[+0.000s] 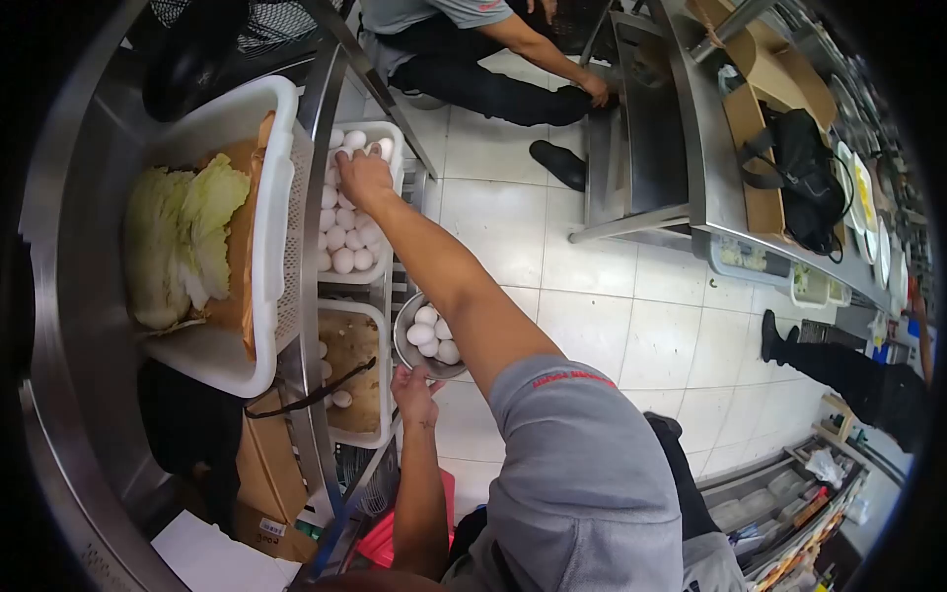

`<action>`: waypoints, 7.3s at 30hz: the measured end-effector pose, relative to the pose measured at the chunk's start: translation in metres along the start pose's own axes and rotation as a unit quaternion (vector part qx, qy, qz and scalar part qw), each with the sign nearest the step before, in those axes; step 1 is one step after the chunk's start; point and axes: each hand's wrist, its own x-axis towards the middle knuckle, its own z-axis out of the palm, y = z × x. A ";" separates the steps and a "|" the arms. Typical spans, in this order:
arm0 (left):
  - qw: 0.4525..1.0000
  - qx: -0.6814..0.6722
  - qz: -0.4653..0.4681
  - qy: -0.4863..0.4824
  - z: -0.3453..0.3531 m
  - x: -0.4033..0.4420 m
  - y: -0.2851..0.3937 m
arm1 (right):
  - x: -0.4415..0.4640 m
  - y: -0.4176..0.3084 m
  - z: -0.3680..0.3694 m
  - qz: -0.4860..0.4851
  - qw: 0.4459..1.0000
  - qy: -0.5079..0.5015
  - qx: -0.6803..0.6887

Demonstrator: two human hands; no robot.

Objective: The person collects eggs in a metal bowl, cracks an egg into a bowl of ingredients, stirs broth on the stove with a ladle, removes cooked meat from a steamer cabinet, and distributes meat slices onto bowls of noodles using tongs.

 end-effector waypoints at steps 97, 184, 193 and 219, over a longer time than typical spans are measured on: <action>0.377 0.612 0.203 -0.665 0.220 -0.717 -0.505 | -1.192 0.212 -0.575 0.625 0.780 -0.001 -0.038; -0.378 0.612 -0.023 -0.694 0.276 -0.227 0.049 | -0.319 -0.102 -0.279 0.886 0.073 0.377 0.259; -0.357 0.612 -0.015 -0.705 0.280 -0.222 0.050 | -0.317 -0.100 -0.288 0.890 0.102 0.377 0.234; -0.294 0.622 0.004 -0.725 0.264 -0.224 0.049 | -0.343 -0.115 -0.278 0.882 0.139 0.386 0.233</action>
